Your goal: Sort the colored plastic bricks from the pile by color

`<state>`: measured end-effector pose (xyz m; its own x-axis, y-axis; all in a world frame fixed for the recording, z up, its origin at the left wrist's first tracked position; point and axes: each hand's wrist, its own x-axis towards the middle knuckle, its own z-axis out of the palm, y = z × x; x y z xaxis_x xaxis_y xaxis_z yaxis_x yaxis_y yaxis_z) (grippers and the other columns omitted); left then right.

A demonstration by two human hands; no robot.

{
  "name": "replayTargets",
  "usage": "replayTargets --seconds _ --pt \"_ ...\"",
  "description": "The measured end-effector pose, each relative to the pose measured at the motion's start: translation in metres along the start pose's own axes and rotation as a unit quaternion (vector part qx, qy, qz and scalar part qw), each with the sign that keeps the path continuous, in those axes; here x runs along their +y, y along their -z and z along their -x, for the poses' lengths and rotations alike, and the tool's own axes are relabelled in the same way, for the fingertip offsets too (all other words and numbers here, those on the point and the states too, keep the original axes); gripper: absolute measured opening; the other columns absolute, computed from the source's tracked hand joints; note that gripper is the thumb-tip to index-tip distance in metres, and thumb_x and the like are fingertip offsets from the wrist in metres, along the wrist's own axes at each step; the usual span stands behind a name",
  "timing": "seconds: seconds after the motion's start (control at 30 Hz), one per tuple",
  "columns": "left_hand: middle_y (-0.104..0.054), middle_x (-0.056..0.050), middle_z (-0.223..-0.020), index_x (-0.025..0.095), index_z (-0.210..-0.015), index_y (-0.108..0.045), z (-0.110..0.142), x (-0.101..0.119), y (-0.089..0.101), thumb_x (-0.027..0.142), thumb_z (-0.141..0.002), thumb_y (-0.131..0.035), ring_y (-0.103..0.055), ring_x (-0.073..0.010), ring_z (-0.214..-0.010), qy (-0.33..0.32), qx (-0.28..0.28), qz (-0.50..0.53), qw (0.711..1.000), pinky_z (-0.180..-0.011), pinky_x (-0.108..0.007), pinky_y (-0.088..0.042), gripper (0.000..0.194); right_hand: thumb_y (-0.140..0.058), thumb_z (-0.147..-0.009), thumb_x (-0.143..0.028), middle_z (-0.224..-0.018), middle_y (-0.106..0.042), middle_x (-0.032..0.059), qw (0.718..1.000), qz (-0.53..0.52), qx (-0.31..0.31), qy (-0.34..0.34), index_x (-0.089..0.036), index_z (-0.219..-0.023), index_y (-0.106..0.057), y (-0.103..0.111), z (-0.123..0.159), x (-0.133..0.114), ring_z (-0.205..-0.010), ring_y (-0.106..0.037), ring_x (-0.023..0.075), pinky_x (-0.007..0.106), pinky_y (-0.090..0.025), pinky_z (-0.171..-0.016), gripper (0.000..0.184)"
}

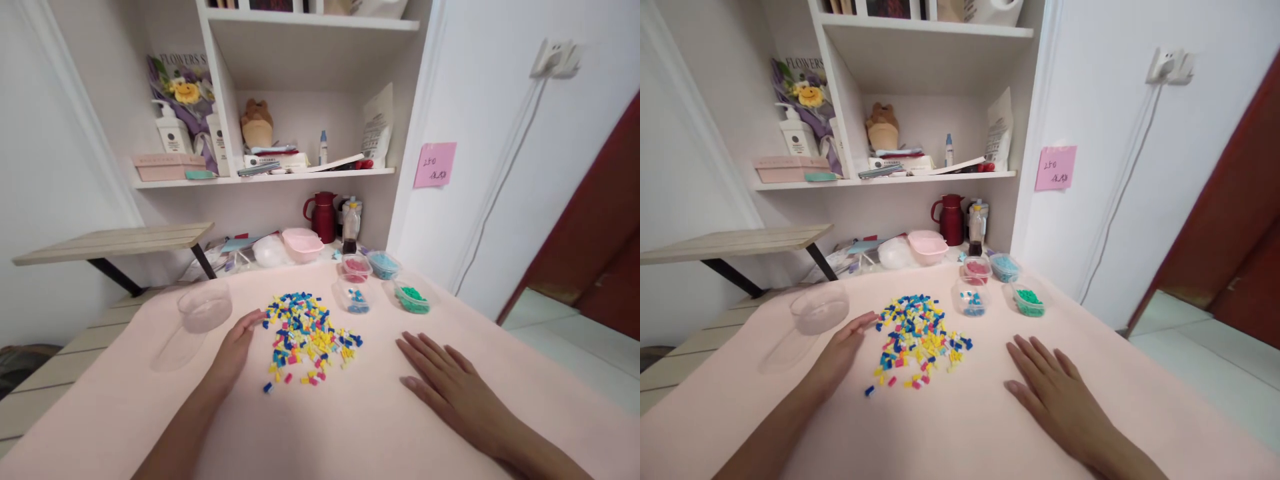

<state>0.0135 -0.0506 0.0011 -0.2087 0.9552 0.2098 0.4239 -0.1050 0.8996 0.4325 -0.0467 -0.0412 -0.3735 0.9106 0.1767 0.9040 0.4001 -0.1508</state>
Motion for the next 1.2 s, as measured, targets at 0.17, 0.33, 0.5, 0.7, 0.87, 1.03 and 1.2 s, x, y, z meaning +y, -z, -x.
replayTargets --seconds 0.17,0.33,0.5,0.7,0.87,1.03,1.2 --pt "-0.066 -0.006 -0.124 0.022 -0.097 -0.074 -0.002 -0.007 -0.012 0.021 -0.083 -0.044 -0.057 -0.0213 -0.12 -0.056 0.013 -0.03 0.998 -0.112 -0.04 -0.035 0.033 -0.04 -0.095 -0.045 -0.127 -0.066 0.0061 0.999 0.039 0.002 0.004 -0.031 -0.117 -0.07 0.037 -0.017 -0.02 -0.113 -0.061 0.0333 0.053 -0.046 -0.094 0.04" --pt "-0.066 -0.006 -0.115 0.024 -0.095 -0.074 -0.004 -0.014 -0.009 0.017 -0.082 -0.041 -0.059 -0.0208 -0.114 -0.072 0.057 -0.059 0.994 -0.108 -0.04 -0.04 0.036 -0.047 -0.095 -0.034 -0.095 -0.072 0.0058 0.986 -0.094 0.035 0.133 -0.03 -0.104 -0.073 0.075 -0.055 -0.105 -0.088 -0.064 0.0234 0.036 -0.049 -0.078 0.028" --pt "-0.065 -0.007 -0.111 0.022 -0.092 -0.072 -0.006 -0.019 -0.004 0.017 -0.082 -0.04 -0.058 -0.0221 -0.114 -0.069 0.098 -0.086 0.989 -0.107 -0.042 -0.041 0.034 -0.057 -0.089 -0.019 -0.091 -0.068 0.0033 0.961 -0.158 0.007 0.225 -0.029 -0.1 -0.074 0.058 -0.098 -0.183 -0.092 -0.061 0.0198 0.03 -0.045 -0.08 0.022" --pt "-0.068 -0.006 -0.103 0.022 -0.089 -0.072 -0.008 -0.016 -0.008 0.018 -0.081 -0.041 -0.063 -0.021 -0.104 -0.069 0.085 -0.099 0.989 -0.099 -0.039 -0.048 0.033 -0.061 -0.082 -0.009 -0.088 -0.063 0.0027 0.952 -0.166 -0.029 0.254 -0.026 -0.091 -0.074 0.018 -0.121 -0.199 -0.086 -0.059 0.0173 0.026 -0.043 -0.075 0.023" --pt "-0.07 -0.005 -0.101 0.023 -0.084 -0.072 -0.008 -0.014 -0.012 0.017 -0.08 -0.042 -0.064 -0.0207 -0.101 -0.065 0.065 -0.104 0.99 -0.096 -0.036 -0.049 0.031 -0.055 -0.081 -0.002 -0.091 -0.061 0.0026 0.956 -0.203 -0.05 0.206 -0.021 -0.081 -0.067 0.015 -0.123 -0.18 -0.085 -0.059 0.0159 0.025 -0.045 -0.073 0.022" --pt "-0.07 -0.004 -0.102 0.024 -0.085 -0.072 -0.008 -0.016 -0.013 0.018 -0.08 -0.04 -0.064 -0.0201 -0.102 -0.063 0.063 -0.109 0.99 -0.097 -0.035 -0.048 0.032 -0.053 -0.084 -0.004 -0.092 -0.057 0.0028 0.946 -0.259 0.011 0.193 -0.022 -0.088 -0.068 0.004 -0.126 -0.167 -0.08 -0.057 0.0145 0.026 -0.046 -0.071 0.023" --pt "-0.07 -0.004 -0.101 0.024 -0.084 -0.072 -0.007 -0.014 -0.012 0.02 -0.081 -0.04 -0.064 -0.0207 -0.101 -0.062 0.059 -0.117 0.989 -0.096 -0.036 -0.048 0.032 -0.057 -0.087 -0.011 -0.089 -0.056 0.0035 0.935 -0.218 0.096 0.263 -0.031 -0.105 -0.073 -0.01 -0.128 -0.167 -0.081 -0.053 0.0169 0.028 -0.043 -0.069 0.031"
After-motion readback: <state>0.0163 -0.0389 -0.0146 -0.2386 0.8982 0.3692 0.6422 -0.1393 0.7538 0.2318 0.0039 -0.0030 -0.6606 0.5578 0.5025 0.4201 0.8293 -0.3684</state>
